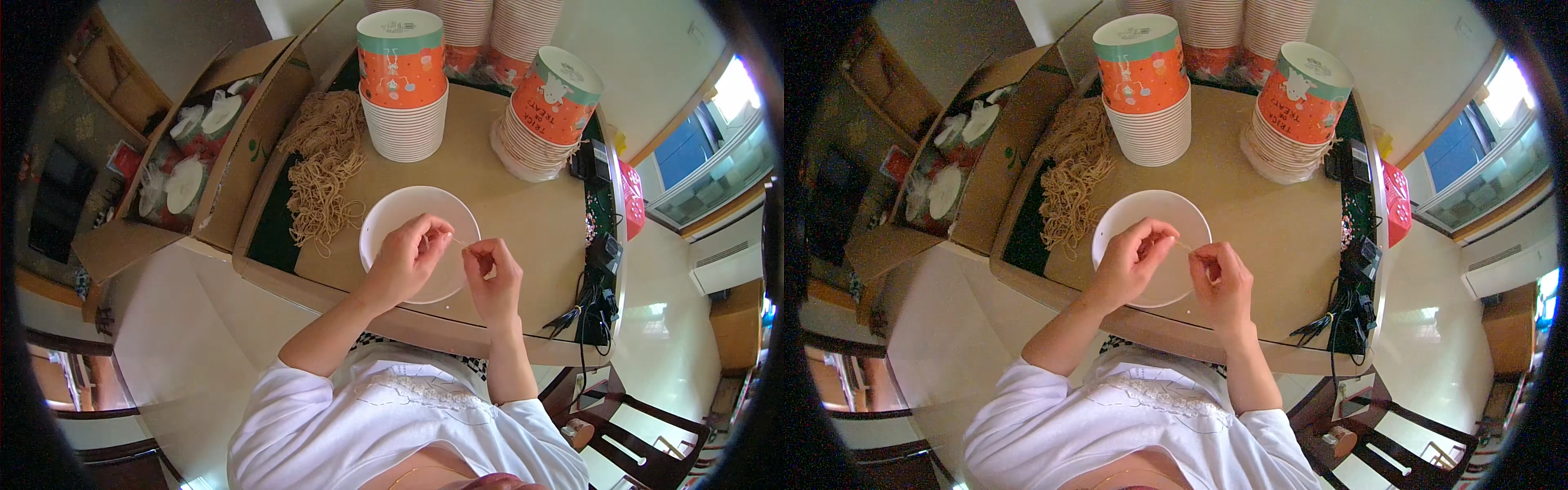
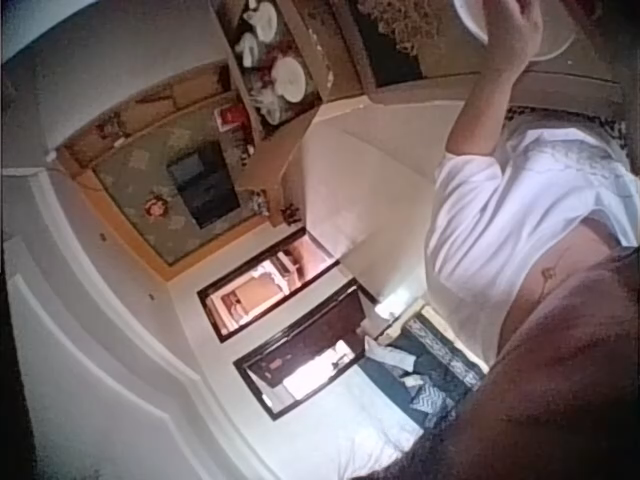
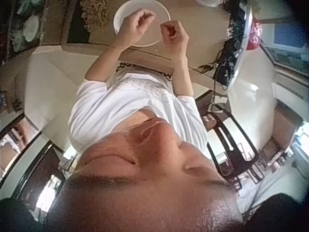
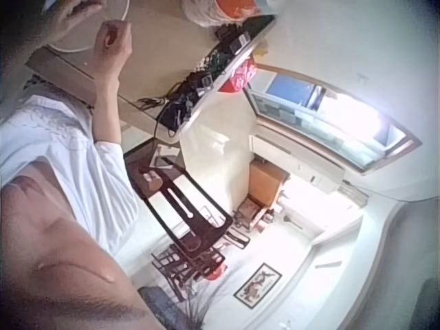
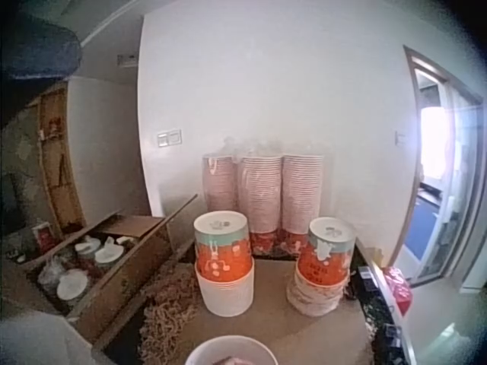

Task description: Placing rubber bands around individual decorated paper cups and organizing them into stacks.

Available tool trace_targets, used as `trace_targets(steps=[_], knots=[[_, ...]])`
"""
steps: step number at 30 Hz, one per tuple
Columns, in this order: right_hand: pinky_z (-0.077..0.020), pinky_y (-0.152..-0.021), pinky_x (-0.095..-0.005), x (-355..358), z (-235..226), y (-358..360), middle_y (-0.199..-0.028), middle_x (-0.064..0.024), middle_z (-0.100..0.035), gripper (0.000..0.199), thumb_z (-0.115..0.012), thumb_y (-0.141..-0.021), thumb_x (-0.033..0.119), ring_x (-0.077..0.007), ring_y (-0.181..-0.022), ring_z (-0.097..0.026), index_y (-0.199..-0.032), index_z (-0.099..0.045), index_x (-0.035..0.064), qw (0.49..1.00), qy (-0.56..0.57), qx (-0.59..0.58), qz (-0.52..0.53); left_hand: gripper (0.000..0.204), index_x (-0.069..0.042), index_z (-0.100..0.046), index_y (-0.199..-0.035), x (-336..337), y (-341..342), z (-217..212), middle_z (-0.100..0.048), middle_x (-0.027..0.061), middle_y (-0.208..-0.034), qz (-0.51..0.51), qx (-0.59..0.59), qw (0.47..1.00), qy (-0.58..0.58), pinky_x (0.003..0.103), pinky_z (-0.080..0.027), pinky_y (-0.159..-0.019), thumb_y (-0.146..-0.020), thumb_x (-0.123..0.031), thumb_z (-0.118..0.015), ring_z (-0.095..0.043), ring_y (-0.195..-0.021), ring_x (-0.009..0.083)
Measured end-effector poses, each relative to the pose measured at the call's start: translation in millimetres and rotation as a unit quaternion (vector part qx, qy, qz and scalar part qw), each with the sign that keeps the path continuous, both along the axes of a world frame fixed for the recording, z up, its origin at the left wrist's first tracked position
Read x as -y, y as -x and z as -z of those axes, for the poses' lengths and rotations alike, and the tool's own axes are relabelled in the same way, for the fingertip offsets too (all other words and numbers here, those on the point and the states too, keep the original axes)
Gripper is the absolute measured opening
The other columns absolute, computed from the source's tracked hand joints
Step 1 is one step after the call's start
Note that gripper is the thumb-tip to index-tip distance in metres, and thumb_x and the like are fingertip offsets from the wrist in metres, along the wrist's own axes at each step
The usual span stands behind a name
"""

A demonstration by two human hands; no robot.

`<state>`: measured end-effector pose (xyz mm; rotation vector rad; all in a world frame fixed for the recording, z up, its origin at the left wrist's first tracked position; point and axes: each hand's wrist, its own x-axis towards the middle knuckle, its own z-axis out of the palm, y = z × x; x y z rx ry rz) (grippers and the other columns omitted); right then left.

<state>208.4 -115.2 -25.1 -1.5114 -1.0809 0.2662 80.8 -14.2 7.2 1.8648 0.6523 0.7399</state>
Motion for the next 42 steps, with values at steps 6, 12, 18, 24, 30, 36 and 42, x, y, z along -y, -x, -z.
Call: trace_targets(steps=[6,12,18,24,30,36,42], knots=[[-0.0431,-0.054,-0.0245,0,-4,1,-0.076,-0.0066,-0.060,0.008,-0.066,-0.082,-0.001,-0.0117,-0.060,-0.051,-0.084,-0.058,0.0009,1.000,0.006,0.024,-0.015,0.012,-0.001,-0.059,-0.094,-1,-5,1,-0.058,0.0002,-0.078,0.036,-0.003,0.997,-0.067,0.021,-0.042,-0.057,-0.090,-0.011,-0.063,-0.049,-0.062,0.0049],[-0.0418,-0.053,-0.0244,1,4,-2,-0.074,-0.0066,-0.060,0.008,-0.066,-0.082,0.000,-0.0117,-0.058,-0.050,-0.084,-0.059,0.0020,1.000,0.003,0.004,-0.003,0.010,-0.001,-0.060,-0.087,-4,2,-5,-0.060,0.0027,-0.074,-0.036,0.006,0.999,0.014,0.025,-0.044,-0.056,-0.085,-0.009,-0.066,-0.052,-0.060,0.0092],[-0.0401,-0.050,-0.0245,0,-10,-1,-0.075,-0.0063,-0.060,0.009,-0.066,-0.082,0.002,-0.0115,-0.057,-0.051,-0.089,-0.061,0.0025,1.000,0.021,0.007,0.021,0.012,-0.001,-0.061,-0.085,-6,13,-8,-0.061,0.0048,-0.074,0.014,-0.072,0.997,-0.036,0.027,-0.046,-0.057,-0.083,-0.010,-0.069,-0.054,-0.060,0.0114],[-0.0399,-0.050,-0.0250,2,-15,-2,-0.074,-0.0053,-0.060,0.010,-0.067,-0.081,0.001,-0.0120,-0.057,-0.051,-0.090,-0.064,0.0048,0.998,0.012,0.058,-0.027,0.011,-0.001,-0.062,-0.085,-1,14,-18,-0.060,0.0050,-0.073,0.010,-0.077,0.996,-0.040,0.028,-0.046,-0.057,-0.082,-0.009,-0.070,-0.055,-0.059,0.0124],[-0.0400,-0.050,-0.0245,4,-10,-10,-0.078,-0.0061,-0.057,0.007,-0.067,-0.079,-0.001,-0.0135,-0.060,-0.052,-0.084,-0.064,0.0038,0.998,0.017,0.053,-0.005,0.010,-0.002,-0.061,-0.080,-5,30,-23,-0.056,-0.0003,-0.071,0.058,0.005,0.998,0.022,0.023,-0.039,-0.053,-0.083,-0.007,-0.069,-0.048,-0.059,0.0055],[-0.0402,-0.057,-0.0208,7,7,-23,-0.086,-0.0050,-0.055,0.009,-0.062,-0.081,-0.005,-0.0092,-0.063,-0.049,-0.086,-0.063,0.0023,0.998,-0.023,0.057,0.031,0.013,-0.004,-0.058,-0.077,6,42,-47,-0.053,-0.0033,-0.075,0.159,0.113,0.976,0.098,0.019,-0.035,-0.056,-0.087,-0.007,-0.066,-0.043,-0.063,0.0022],[-0.0421,-0.059,-0.0206,8,1,-15,-0.078,-0.0019,-0.057,0.018,-0.062,-0.080,-0.003,-0.0065,-0.065,-0.051,-0.097,-0.058,0.0038,0.998,0.033,-0.054,-0.012,0.014,-0.008,-0.051,-0.090,5,21,-34,-0.052,0.0034,-0.075,0.145,0.278,0.916,0.251,0.029,-0.043,-0.073,-0.098,-0.019,-0.050,-0.048,-0.066,0.0116]])
